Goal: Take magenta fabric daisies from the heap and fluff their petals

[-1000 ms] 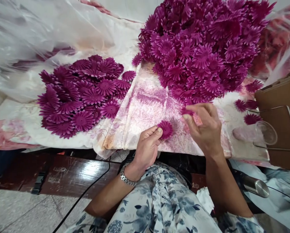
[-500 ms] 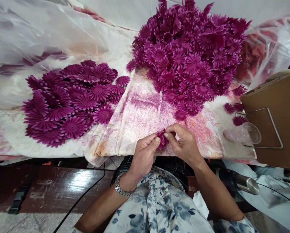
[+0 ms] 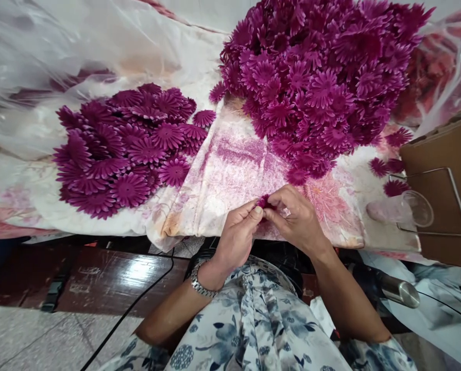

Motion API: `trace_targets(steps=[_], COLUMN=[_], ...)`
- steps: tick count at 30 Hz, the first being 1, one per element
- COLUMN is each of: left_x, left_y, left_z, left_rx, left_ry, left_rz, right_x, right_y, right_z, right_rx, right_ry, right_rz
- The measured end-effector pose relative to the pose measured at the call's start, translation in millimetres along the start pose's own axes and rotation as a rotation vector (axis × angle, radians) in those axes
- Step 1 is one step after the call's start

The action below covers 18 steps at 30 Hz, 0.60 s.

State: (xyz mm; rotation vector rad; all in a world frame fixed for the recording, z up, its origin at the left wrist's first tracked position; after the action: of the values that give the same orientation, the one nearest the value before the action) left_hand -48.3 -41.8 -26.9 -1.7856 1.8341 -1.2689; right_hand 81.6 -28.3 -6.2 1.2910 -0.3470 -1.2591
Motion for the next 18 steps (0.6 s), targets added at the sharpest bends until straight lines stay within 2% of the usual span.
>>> trace_targets(steps=[4,7,11,13,15,18], left_x=[1.7,2.3,1.9,1.0,-0.3,-2.5], left_y=[4.3,6.3,4.9,2.5,-0.2,-3.1], left_z=[4.3,3.6,-0.8,-3.2,-5.3,-6.8], left_rx=[-0.084,-0.107,-0.017,0.03,0.068,0.089], left_ry=[-0.035,-0.054,-0.058,-0.031,-0.013,-0.009], left_rz=[0.066,0.047,-0.003,-0.006,-0.016,-0.036], right_x=[5.6,2.3,-15.4,-24.7,-28.7,-22.1], right_y=[-10.2,-7.1,11.1,22.4,30.1,27.3], right_z=[4.2,-3.9,-35.8,-48.5,-49.4,-29.1], right_rx=[-0.009,0.034,0.286,0.433,0.469,0.278], right_ry=[-0.038,-0.072,-0.201,-0.21,-0.197,-0.104], right_rz=[-0.037,-0.066,-0.325,-0.397,-0.383,-0.225])
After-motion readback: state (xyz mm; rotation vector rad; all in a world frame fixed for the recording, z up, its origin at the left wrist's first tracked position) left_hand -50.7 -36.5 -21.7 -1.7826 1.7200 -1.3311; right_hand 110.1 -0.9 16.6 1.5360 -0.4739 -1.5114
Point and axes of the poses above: each hand's wrist, its own x-axis away from the middle knuckle, its own y-axis out of the back of the hand, z = x × y, the point moved 1 cm from there along -x, towards the middle knuckle, and after that the axes turned 13 degrees about x, right-handed, at the moved point
